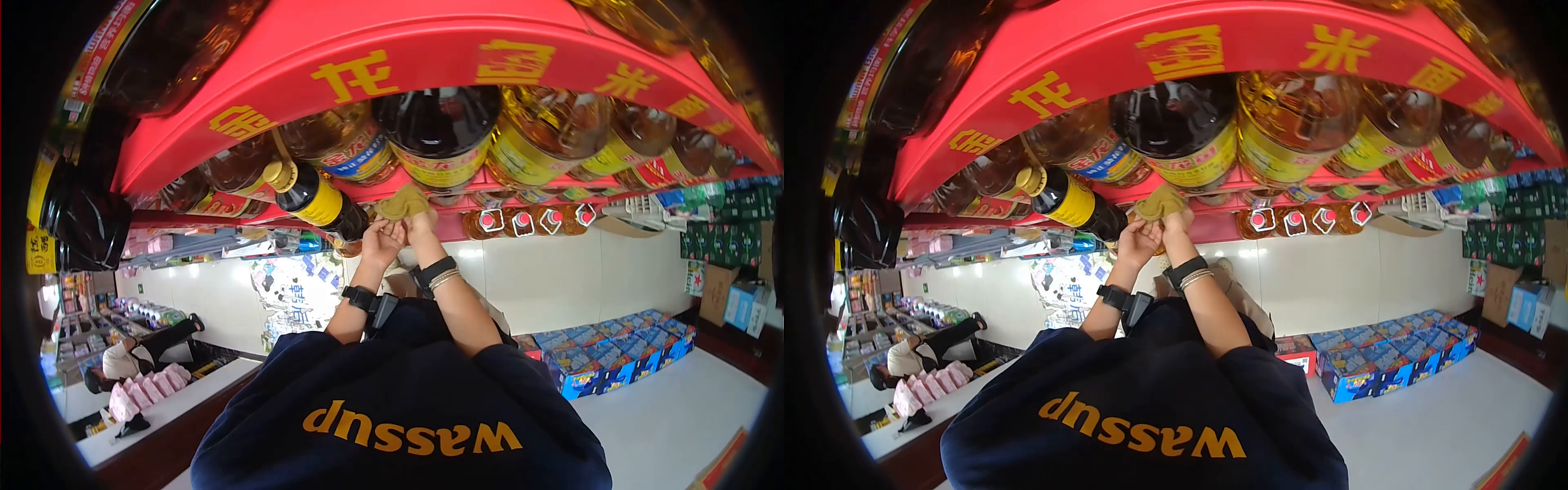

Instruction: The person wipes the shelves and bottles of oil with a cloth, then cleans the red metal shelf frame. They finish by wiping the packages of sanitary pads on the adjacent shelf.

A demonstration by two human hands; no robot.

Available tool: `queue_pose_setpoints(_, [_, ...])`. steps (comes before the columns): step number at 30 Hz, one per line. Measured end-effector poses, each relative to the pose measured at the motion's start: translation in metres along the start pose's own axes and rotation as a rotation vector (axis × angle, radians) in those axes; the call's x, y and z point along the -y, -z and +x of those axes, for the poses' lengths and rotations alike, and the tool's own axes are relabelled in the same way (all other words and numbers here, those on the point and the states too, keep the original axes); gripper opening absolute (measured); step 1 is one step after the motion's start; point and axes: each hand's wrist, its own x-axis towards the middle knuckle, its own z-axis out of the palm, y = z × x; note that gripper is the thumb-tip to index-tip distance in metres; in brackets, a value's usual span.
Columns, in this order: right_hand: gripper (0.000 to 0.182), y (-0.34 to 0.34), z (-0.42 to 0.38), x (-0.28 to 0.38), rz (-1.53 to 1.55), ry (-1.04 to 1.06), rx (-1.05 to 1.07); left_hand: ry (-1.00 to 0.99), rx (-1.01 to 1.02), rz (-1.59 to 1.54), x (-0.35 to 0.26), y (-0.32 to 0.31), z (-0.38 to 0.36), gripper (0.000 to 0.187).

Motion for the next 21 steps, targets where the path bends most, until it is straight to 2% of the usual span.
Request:
queue_pose_setpoints(1, [0.023,0.006,0.003,0.009,0.047,0.099,0.048,0.012,0.005,0.008,0.008,-0.005,0.003,0.025])
queue_pose_setpoints(4, [0.023,0.018,0.005,0.027,-0.034,0.099,0.055,0.036,0.084,0.063,0.028,-0.018,0.005,0.023])
queue_pose_setpoints(6, [0.021,0.022,0.004,0.036,-0.082,0.096,0.048,0.081,0.053,0.066,0.031,-0.018,0.012,0.024])
queue_pose_setpoints(8, [0.017,0.038,0.019,0.038,0.009,0.115,0.194,0.106,0.006,0.106,0.033,-0.025,0.009,0.023])
queue_pose_setpoints(9, [0.017,0.049,0.025,0.043,0.013,0.124,0.190,0.114,0.012,0.111,0.035,-0.029,0.005,0.023])
queue_pose_setpoints(11, [0.020,0.071,0.033,0.058,0.013,0.181,0.327,0.110,0.054,0.203,0.037,-0.033,0.000,0.026])
queue_pose_setpoints(12, [0.022,0.088,0.046,0.068,0.058,0.214,0.209,0.113,0.059,0.206,0.037,-0.037,-0.004,0.026])
queue_pose_setpoints(13, [0.024,0.102,0.055,0.080,0.101,0.246,0.090,0.202,0.158,0.271,0.040,-0.042,-0.009,0.030])
queue_pose_setpoints(14, [0.025,0.106,0.044,0.097,-0.009,0.350,0.020,0.294,0.257,0.335,0.045,-0.046,-0.012,0.034])
queue_pose_setpoints(15, [0.026,0.105,0.028,0.114,-0.118,0.453,-0.054,0.302,0.263,0.337,0.053,-0.049,-0.013,0.034])
queue_pose_setpoints(16, [0.026,0.106,0.022,0.117,-0.117,0.459,-0.063,0.307,0.340,0.355,0.064,-0.053,-0.014,0.037])
queue_pose_setpoints(18, [0.031,0.107,0.011,0.126,-0.599,0.801,-0.187,0.288,0.463,0.381,0.078,-0.061,-0.018,0.041])
queue_pose_setpoints(19, [0.031,0.101,0.001,0.127,-0.593,0.814,-0.201,0.303,0.476,0.385,0.080,-0.069,-0.026,0.041])
queue_pose_setpoints(21, [0.037,0.073,-0.023,0.120,-0.534,1.128,-0.413,0.026,0.425,0.552,0.081,-0.087,-0.041,0.040])
